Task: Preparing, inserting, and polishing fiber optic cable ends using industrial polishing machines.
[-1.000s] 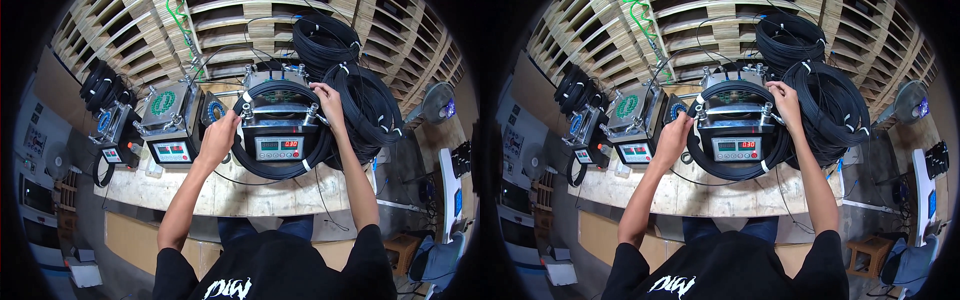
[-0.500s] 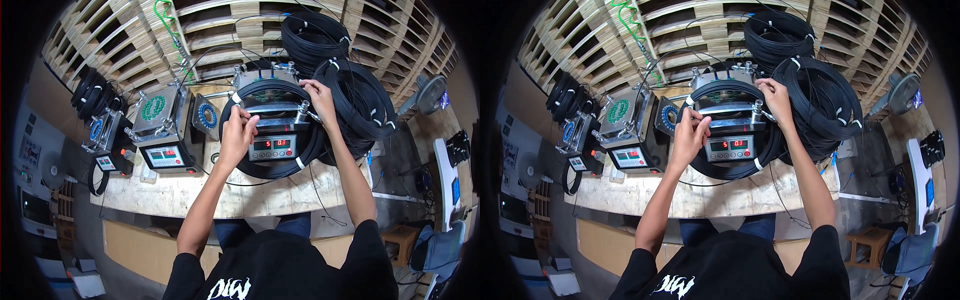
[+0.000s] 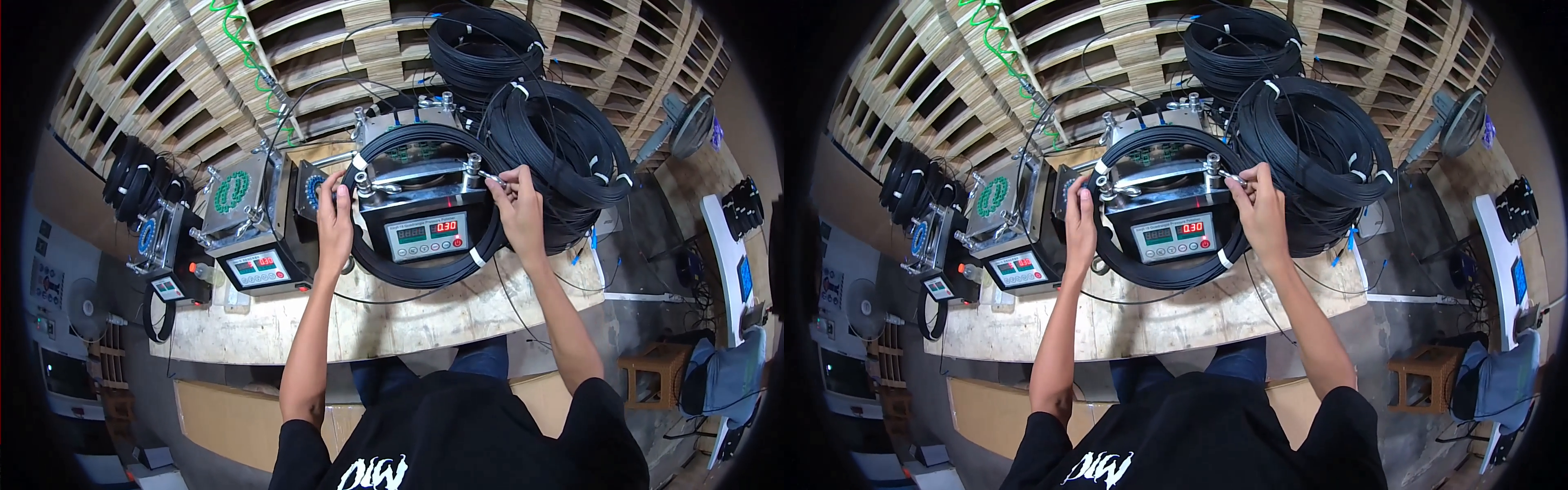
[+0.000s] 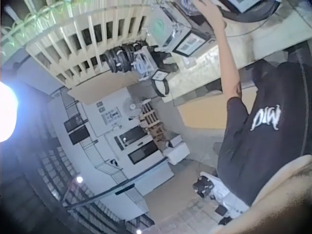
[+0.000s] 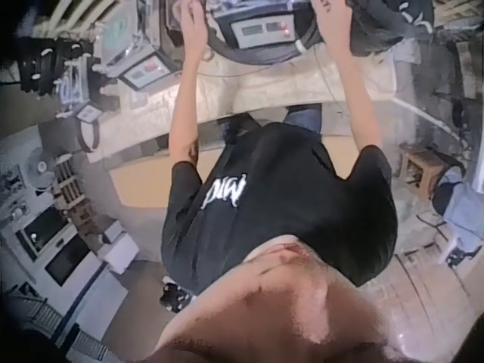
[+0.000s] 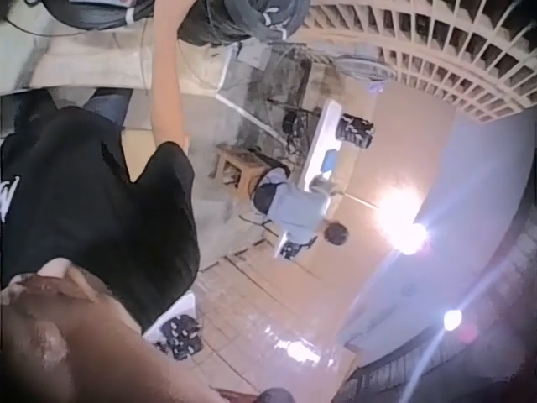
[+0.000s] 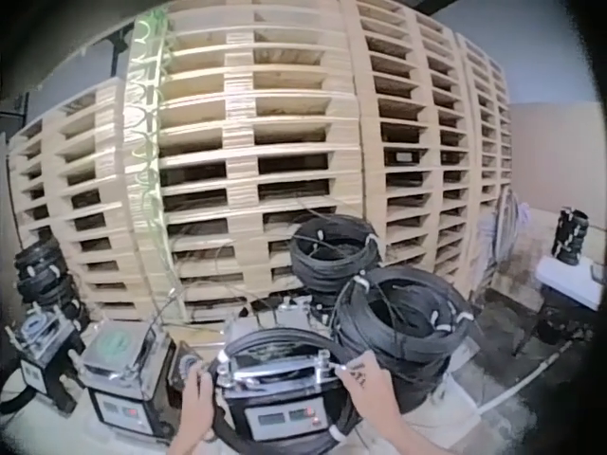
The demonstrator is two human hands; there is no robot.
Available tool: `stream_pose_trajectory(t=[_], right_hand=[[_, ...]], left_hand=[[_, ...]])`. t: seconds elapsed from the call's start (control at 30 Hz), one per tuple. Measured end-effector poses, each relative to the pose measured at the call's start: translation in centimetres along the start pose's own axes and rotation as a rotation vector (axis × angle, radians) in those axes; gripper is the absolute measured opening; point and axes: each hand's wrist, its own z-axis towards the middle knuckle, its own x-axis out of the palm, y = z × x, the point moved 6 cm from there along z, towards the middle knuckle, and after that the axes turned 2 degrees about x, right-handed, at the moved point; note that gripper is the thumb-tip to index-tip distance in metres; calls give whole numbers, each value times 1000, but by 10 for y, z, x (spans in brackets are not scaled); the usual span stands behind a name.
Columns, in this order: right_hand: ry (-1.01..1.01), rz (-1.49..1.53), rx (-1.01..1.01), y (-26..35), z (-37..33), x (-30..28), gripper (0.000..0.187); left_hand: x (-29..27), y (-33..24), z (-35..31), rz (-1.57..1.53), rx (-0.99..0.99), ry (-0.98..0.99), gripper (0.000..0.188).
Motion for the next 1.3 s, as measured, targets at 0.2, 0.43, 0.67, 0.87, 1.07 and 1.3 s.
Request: stream_pose_trajectory(t=[0.2, 0.43, 0.67, 0.87, 1.07, 1.3], right_hand=[[37, 21, 8, -3, 2, -4, 22], [45, -69, -64, 1, 2, -3, 19], [26, 26, 42, 1, 4, -1, 20], [187, -289, -94, 26, 13, -3, 16], [86, -391, -337, 23, 0, 4, 15], [132, 95, 49, -14, 9, -5, 16]], left_hand=[[16, 12, -1, -203, -167, 55, 57], [17, 19, -2, -231, -197, 50, 55], [19, 18, 0, -225, -190, 41, 53], [18, 17, -2, -216, -182, 54, 53], [17, 18, -2, -228, -197, 47, 54], [18, 17, -2, -234, -200, 50, 53]])
